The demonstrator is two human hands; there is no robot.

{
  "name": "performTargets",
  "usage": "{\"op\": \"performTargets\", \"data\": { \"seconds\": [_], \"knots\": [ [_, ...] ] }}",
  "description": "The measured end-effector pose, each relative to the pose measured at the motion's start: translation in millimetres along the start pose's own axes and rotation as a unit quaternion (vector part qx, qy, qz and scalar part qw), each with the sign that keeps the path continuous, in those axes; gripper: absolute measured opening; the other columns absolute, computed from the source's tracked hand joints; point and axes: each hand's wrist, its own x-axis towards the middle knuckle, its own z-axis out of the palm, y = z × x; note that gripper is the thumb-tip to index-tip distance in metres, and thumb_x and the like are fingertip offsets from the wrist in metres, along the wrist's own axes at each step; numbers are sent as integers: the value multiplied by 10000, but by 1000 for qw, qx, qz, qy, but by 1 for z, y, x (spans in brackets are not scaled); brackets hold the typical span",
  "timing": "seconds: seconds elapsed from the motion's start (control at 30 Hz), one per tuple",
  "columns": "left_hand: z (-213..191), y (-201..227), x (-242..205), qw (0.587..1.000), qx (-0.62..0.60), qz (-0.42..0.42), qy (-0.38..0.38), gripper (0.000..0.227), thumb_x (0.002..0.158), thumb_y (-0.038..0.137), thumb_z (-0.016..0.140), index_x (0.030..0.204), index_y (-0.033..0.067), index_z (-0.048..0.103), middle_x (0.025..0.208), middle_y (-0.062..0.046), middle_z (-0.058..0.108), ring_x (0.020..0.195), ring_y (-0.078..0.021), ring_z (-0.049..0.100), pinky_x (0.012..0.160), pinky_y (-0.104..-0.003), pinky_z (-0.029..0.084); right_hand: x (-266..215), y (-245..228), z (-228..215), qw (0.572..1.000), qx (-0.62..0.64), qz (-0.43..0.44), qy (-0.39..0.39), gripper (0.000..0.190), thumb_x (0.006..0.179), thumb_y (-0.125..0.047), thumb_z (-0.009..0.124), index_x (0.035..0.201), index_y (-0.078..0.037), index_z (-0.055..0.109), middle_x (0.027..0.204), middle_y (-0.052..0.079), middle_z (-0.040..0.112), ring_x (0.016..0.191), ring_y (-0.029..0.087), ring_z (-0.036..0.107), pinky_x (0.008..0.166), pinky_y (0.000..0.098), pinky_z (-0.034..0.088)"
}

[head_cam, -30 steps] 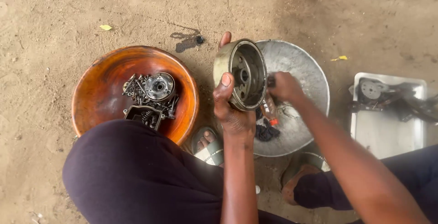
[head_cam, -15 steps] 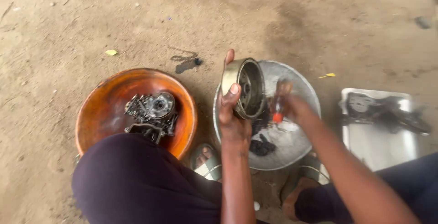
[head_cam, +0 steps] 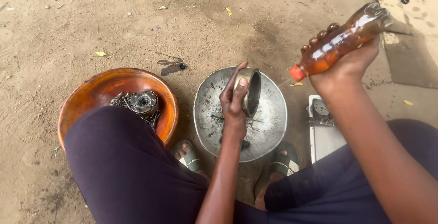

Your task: Cleaning a motorcycle flywheel or rotor with a cleaning agent from a bottle and a cloth.

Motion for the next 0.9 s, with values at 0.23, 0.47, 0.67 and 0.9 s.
{"op": "performTargets", "data": {
  "seconds": [0.23, 0.47, 0.67, 0.9],
  "knots": [
    [4, 18, -11, 992, 41, 100, -70, 765, 870, 582, 636, 1467, 104, 607, 1256, -191, 702, 1171, -280, 661, 1093, -436, 507, -42, 7, -21, 951, -48, -101, -287, 742, 1032, -738, 277, 905, -56, 539, 801, 112, 577, 735, 263, 617, 679, 388, 507],
    [6, 25, -12, 974, 57, 149, -159, 784, 863, 565, 667, 1459, 60, 596, 1413, -167, 666, 1285, -285, 656, 1163, -448, 506, -56, -21, -8, 888, -88, -171, -418, 610, 1013, -692, 574, 910, -91, 585, 748, 59, 619, 667, 205, 664, 703, 360, 565],
    [5, 39, -19, 969, 20, 127, -209, 769, 863, 475, 709, 1483, 34, 595, 1427, -164, 636, 1371, -297, 601, 1269, -448, 402, -42, -34, -13, 869, -116, -139, -461, 551, 981, -641, 662, 842, -116, 569, 692, 70, 629, 684, 191, 683, 735, 326, 549],
    [2, 44, -11, 961, 28, 134, -240, 786, 856, 467, 722, 1474, -2, 595, 1440, -176, 626, 1389, -286, 574, 1296, -447, 379, -32, -46, -21, 866, -113, -121, -472, 484, 1082, -556, 608, 834, -141, 592, 688, 29, 660, 677, 185, 701, 763, 340, 537]
  ]
}}
